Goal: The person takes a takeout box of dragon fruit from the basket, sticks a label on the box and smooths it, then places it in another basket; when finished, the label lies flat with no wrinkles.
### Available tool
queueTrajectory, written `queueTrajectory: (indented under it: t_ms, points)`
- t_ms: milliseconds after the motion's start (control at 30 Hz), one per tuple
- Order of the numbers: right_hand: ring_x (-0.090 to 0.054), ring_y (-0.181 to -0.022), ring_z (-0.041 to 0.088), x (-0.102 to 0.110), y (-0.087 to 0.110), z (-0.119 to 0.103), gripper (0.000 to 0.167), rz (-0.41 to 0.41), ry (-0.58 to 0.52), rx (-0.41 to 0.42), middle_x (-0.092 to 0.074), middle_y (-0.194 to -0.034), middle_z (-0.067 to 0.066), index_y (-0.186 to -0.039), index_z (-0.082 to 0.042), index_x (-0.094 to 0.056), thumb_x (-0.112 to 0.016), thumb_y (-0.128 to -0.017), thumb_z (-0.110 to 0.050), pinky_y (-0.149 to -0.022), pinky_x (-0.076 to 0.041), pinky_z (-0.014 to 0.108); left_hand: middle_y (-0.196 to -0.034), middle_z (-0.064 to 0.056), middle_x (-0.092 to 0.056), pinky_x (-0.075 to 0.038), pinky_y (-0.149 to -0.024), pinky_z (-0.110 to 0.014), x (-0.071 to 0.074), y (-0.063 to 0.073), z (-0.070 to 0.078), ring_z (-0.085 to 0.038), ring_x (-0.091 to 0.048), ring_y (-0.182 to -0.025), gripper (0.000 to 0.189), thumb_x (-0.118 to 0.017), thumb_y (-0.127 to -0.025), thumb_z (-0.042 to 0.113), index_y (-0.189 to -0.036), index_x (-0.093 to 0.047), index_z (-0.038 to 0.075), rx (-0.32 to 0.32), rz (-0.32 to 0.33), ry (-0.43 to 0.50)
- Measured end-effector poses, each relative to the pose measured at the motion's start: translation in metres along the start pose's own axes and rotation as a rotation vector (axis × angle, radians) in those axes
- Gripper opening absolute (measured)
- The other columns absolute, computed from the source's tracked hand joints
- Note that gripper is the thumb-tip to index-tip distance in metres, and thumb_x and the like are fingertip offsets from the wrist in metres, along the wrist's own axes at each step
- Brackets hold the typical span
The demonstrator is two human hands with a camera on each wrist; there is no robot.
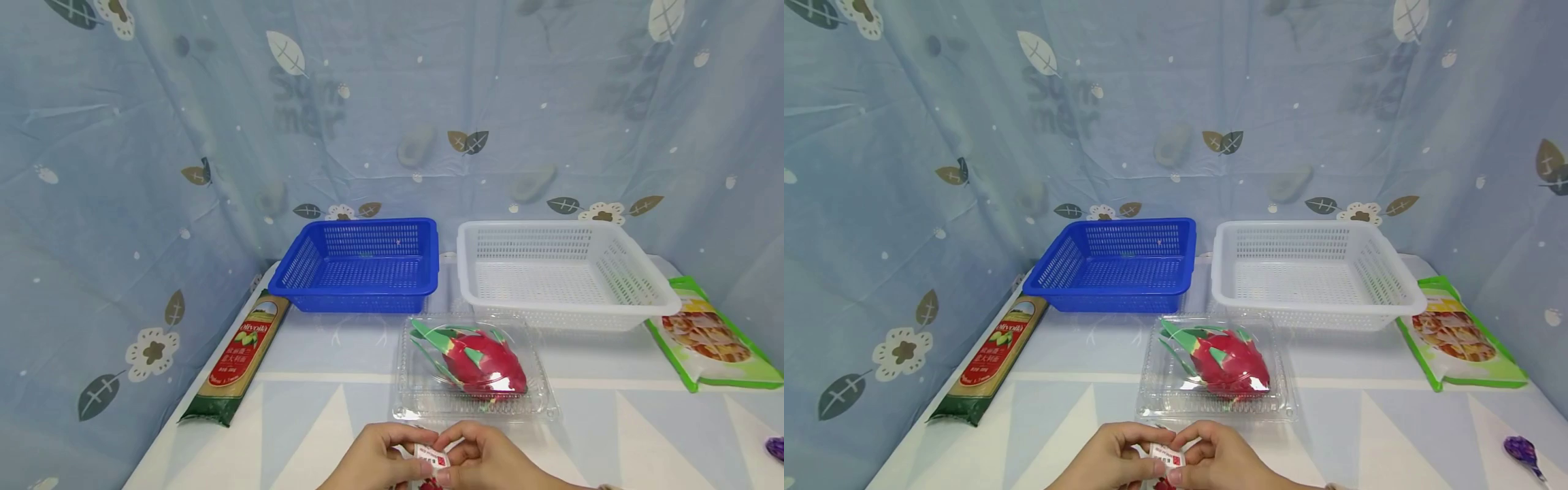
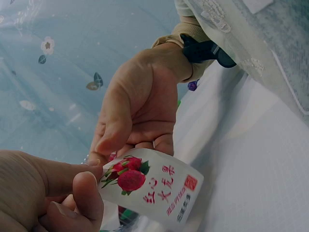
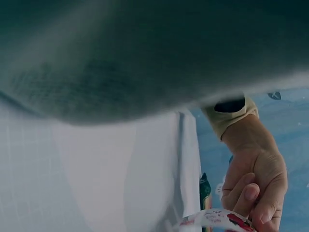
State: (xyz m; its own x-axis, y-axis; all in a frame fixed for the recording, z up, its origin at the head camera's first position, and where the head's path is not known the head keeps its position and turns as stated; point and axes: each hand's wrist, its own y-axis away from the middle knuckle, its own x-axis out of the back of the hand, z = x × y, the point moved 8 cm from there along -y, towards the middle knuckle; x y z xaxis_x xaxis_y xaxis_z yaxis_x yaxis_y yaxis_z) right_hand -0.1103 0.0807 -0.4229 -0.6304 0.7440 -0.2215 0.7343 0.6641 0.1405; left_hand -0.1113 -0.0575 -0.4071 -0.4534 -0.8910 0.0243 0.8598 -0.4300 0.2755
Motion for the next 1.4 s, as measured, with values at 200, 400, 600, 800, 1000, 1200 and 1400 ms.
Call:
queueTrajectory:
  t_ms: [200, 400, 600, 800, 1000, 1200, 1400]
  points:
    - [-0.060, -0.066, 0.003, 0.009, 0.000, -0.006, 0.051, 0.136, 0.079, 0.004, -0.063, -0.080, 0.000, -0.118, 0.014, -0.055, -0.079, -0.082, -0.013, -0.062, -0.050, 0.014, -0.077, 0.004, -0.060, -0.038, -0.045, -0.013, -0.003, -0.003, 0.000, 0.000, -0.040, -0.044, 0.032, -0.081, -0.081, 0.017, -0.110, -0.073, 0.009, -0.023, 0.052, -0.042]
    - [-0.067, -0.076, 0.008, 0.011, 0.000, -0.007, 0.049, 0.183, 0.102, 0.025, -0.067, -0.087, 0.003, -0.120, 0.011, -0.060, -0.079, -0.081, -0.012, -0.071, -0.055, 0.016, -0.073, 0.004, -0.061, -0.036, -0.044, -0.014, -0.001, -0.005, -0.003, -0.001, -0.038, -0.041, 0.033, -0.082, -0.080, 0.019, -0.109, -0.072, 0.007, -0.044, 0.104, -0.029]
    - [-0.066, -0.073, 0.007, 0.012, 0.000, -0.009, 0.042, 0.205, 0.147, 0.056, -0.068, -0.088, 0.008, -0.114, 0.010, -0.064, -0.079, -0.082, -0.013, -0.070, -0.055, 0.016, -0.069, 0.006, -0.062, -0.036, -0.044, -0.016, 0.001, -0.007, -0.008, -0.002, -0.039, -0.042, 0.035, -0.080, -0.082, 0.017, -0.114, -0.071, 0.005, -0.013, 0.142, 0.024]
    - [-0.064, -0.070, 0.005, 0.014, -0.001, -0.008, 0.049, 0.219, 0.161, 0.046, -0.066, -0.087, 0.004, -0.119, 0.009, -0.062, -0.080, -0.082, -0.016, -0.068, -0.054, 0.015, -0.063, 0.008, -0.062, -0.033, -0.041, -0.015, 0.003, -0.008, -0.009, -0.003, -0.037, -0.040, 0.030, -0.079, -0.082, 0.015, -0.110, -0.074, 0.007, -0.018, 0.184, 0.051]
    - [-0.064, -0.074, 0.002, 0.018, -0.002, -0.009, 0.038, 0.251, 0.263, 0.066, -0.073, -0.092, 0.013, -0.115, 0.006, -0.069, -0.077, -0.084, -0.016, -0.068, -0.055, 0.016, -0.067, 0.005, -0.064, -0.033, -0.041, -0.015, 0.003, -0.008, -0.007, -0.004, -0.038, -0.041, 0.026, -0.077, -0.083, 0.013, -0.108, -0.075, 0.007, -0.036, 0.208, 0.010]
    - [-0.062, -0.073, -0.002, 0.017, -0.005, -0.008, 0.034, 0.230, 0.300, 0.088, -0.075, -0.100, 0.017, -0.115, 0.003, -0.071, -0.073, -0.089, -0.018, -0.066, -0.053, 0.016, -0.068, 0.004, -0.062, -0.034, -0.043, -0.015, 0.002, -0.009, -0.007, -0.003, -0.038, -0.043, 0.032, -0.075, -0.084, 0.010, -0.114, -0.069, -0.001, -0.050, 0.199, 0.018]
    - [-0.063, -0.076, -0.003, 0.014, -0.005, -0.008, 0.033, 0.196, 0.259, 0.124, -0.074, -0.101, 0.020, -0.113, 0.007, -0.070, -0.072, -0.089, -0.016, -0.067, -0.054, 0.015, -0.065, 0.006, -0.060, -0.034, -0.044, -0.015, 0.001, -0.011, -0.009, -0.002, -0.037, -0.042, 0.036, -0.075, -0.085, 0.011, -0.116, -0.066, -0.003, -0.050, 0.158, 0.020]
